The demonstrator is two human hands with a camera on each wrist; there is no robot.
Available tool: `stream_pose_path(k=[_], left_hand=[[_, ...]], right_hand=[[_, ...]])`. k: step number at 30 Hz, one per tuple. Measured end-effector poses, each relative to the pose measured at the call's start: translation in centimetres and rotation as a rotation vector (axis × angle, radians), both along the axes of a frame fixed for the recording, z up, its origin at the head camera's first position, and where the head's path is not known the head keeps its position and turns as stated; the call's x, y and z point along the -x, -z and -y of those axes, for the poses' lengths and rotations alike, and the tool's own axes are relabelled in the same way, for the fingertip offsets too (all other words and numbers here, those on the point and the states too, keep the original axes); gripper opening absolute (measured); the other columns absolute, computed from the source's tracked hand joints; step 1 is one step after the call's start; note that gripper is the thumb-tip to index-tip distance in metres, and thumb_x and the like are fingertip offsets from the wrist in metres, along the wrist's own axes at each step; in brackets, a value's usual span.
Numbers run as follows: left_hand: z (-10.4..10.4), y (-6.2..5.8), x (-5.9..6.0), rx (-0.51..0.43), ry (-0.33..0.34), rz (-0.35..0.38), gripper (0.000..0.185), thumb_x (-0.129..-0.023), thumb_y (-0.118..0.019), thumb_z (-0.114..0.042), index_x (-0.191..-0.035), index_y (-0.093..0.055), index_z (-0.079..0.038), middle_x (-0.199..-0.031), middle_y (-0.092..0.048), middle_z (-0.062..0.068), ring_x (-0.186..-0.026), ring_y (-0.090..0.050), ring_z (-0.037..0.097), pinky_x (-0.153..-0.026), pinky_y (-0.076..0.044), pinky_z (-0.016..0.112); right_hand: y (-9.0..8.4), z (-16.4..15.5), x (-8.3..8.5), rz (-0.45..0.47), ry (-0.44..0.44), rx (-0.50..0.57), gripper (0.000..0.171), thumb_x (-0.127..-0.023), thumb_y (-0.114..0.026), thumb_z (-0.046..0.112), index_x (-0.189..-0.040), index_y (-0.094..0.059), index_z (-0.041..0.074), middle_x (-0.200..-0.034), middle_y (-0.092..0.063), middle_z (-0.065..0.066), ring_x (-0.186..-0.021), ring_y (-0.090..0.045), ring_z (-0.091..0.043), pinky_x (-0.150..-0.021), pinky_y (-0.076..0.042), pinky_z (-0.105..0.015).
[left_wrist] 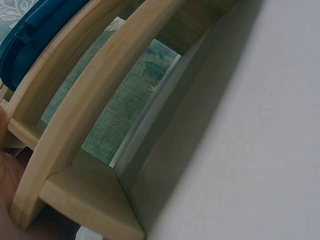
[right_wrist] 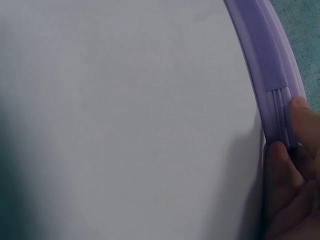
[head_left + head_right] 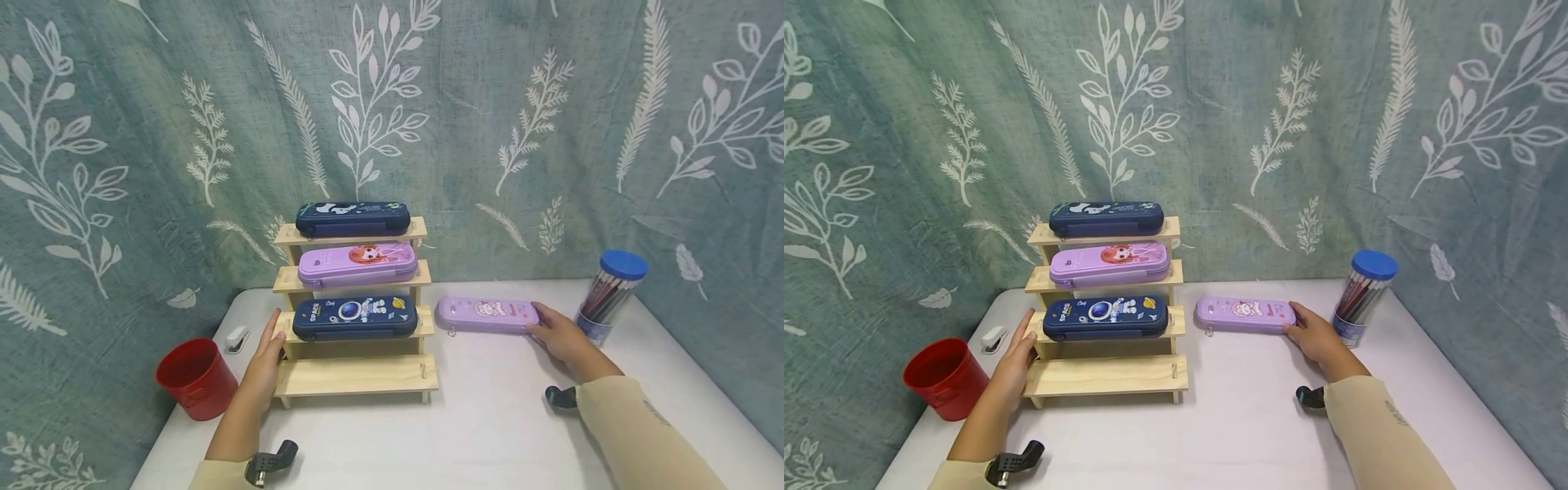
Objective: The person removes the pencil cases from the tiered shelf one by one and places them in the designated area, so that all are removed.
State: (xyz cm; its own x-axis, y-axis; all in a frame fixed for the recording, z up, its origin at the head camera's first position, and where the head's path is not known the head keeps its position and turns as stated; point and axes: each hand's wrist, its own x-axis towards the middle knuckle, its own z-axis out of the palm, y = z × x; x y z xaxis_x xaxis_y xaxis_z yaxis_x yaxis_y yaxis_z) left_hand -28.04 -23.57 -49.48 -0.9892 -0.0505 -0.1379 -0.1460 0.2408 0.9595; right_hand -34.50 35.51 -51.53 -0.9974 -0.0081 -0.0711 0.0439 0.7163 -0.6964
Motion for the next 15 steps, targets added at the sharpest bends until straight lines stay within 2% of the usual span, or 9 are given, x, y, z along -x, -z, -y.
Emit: stream_pose_path(k=[5, 9, 13, 15], left_hand=[[0.0, -0.1, 0.1, 0.001, -0.006, 0.011, 0.057, -0.109, -0.029, -0.060, -0.161, -0.005, -0.062, -0.177, -0.002, -0.008, -0.164, 0.005, 0.031, -0.120, 0.003, 0.078], [0.0, -0.1, 0.2, -0.009, -0.007, 0.012, 0.055, -0.109, -0.029, -0.060, -0.159, -0.006, -0.064, -0.177, -0.002, -0.007, -0.164, 0.005, 0.030, -0.121, 0.003, 0.077], [0.0, 0.0, 0.0, -0.030, -0.004, -0.001, 0.056, -0.111, -0.030, -0.055, -0.162, -0.007, -0.060, -0.177, -0.004, -0.006, -0.164, 0.004, 0.030, -0.123, 0.004, 0.075], [0.0, 0.0, -0.1, -0.035, 0.002, -0.016, 0.057, -0.112, -0.030, -0.052, -0.163, -0.007, -0.057, -0.177, -0.004, -0.006, -0.164, 0.004, 0.029, -0.123, 0.005, 0.074]], right_hand=[[0.1, -0.2, 0.1, 0.000, -0.018, 0.003, 0.077, -0.108, -0.058, 0.036, -0.167, -0.019, 0.006, -0.167, -0.023, -0.029, -0.154, -0.016, -0.057, -0.124, -0.013, -0.069], [0.0, 0.1, -0.1, 0.026, 0.001, 0.019, 0.084, -0.107, -0.059, 0.044, -0.168, -0.015, 0.006, -0.168, -0.021, -0.029, -0.155, -0.015, -0.056, -0.124, -0.013, -0.069], [-1.1, 1.1, -1.2, 0.057, 0.039, 0.046, 0.099, -0.103, -0.058, 0.058, -0.166, -0.010, -0.001, -0.167, -0.020, -0.033, -0.154, -0.020, -0.055, -0.124, -0.018, -0.068], [-1.9, 2.2, -2.2, 0.030, 0.075, 0.048, 0.101, -0.102, -0.057, 0.061, -0.165, -0.012, -0.003, -0.165, -0.023, -0.036, -0.152, -0.025, -0.056, -0.123, -0.023, -0.068]])
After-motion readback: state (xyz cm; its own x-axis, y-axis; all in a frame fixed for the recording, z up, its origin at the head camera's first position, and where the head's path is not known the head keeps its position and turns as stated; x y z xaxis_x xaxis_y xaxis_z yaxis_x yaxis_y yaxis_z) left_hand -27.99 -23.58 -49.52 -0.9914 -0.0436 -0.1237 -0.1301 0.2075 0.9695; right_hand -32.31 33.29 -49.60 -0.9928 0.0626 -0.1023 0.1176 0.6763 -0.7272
